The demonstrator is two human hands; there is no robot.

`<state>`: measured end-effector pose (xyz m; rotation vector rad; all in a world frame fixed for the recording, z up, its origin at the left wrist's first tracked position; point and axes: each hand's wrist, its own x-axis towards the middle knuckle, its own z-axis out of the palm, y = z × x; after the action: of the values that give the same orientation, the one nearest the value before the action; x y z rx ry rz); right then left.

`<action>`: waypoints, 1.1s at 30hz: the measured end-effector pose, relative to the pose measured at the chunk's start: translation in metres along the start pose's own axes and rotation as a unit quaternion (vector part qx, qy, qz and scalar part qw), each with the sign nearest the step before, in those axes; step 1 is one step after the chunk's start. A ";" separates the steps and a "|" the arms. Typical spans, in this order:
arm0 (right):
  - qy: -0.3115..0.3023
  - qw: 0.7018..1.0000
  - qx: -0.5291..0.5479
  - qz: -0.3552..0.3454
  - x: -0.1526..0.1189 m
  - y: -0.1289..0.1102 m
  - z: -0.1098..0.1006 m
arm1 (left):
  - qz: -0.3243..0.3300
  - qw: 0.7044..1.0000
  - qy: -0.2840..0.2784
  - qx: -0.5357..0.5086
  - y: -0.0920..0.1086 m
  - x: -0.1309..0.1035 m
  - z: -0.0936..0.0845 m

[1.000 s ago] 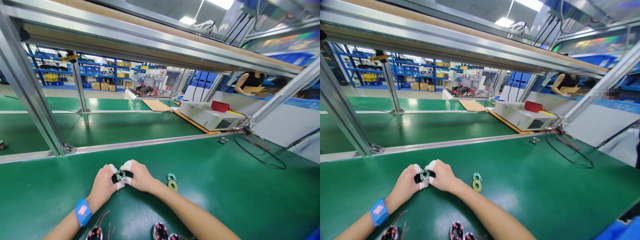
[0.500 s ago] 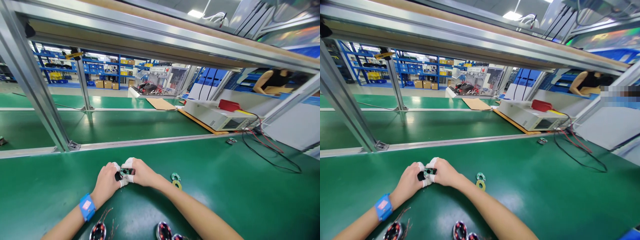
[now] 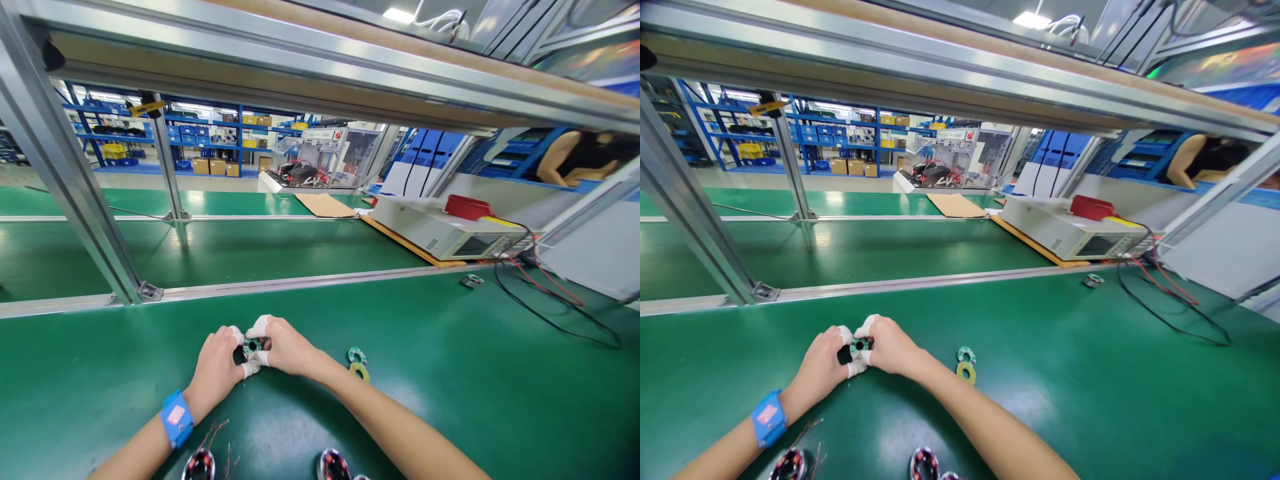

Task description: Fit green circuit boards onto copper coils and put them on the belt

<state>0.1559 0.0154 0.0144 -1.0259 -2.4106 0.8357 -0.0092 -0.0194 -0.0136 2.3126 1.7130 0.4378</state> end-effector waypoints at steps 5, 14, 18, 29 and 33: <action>0.013 1.000 0.001 -0.006 -0.001 0.001 0.002 | 0.004 1.000 0.001 -0.003 0.000 0.000 0.000; 0.021 1.000 0.008 0.013 0.001 0.003 0.005 | 0.005 1.000 0.006 0.005 0.001 0.001 -0.001; 0.022 0.999 0.033 0.014 0.001 0.009 0.006 | 0.003 1.000 0.014 -0.002 0.002 0.000 -0.001; 0.003 0.987 0.155 0.029 -0.005 0.018 -0.002 | 0.002 0.999 0.023 -0.026 0.003 0.000 -0.002; 0.022 0.994 0.102 0.034 -0.007 0.012 0.001 | 0.008 0.999 0.025 -0.028 0.002 0.000 -0.001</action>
<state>0.1660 0.0163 0.0051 -1.0404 -2.2112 1.0466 -0.0074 -0.0202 -0.0123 2.2956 1.6840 0.5453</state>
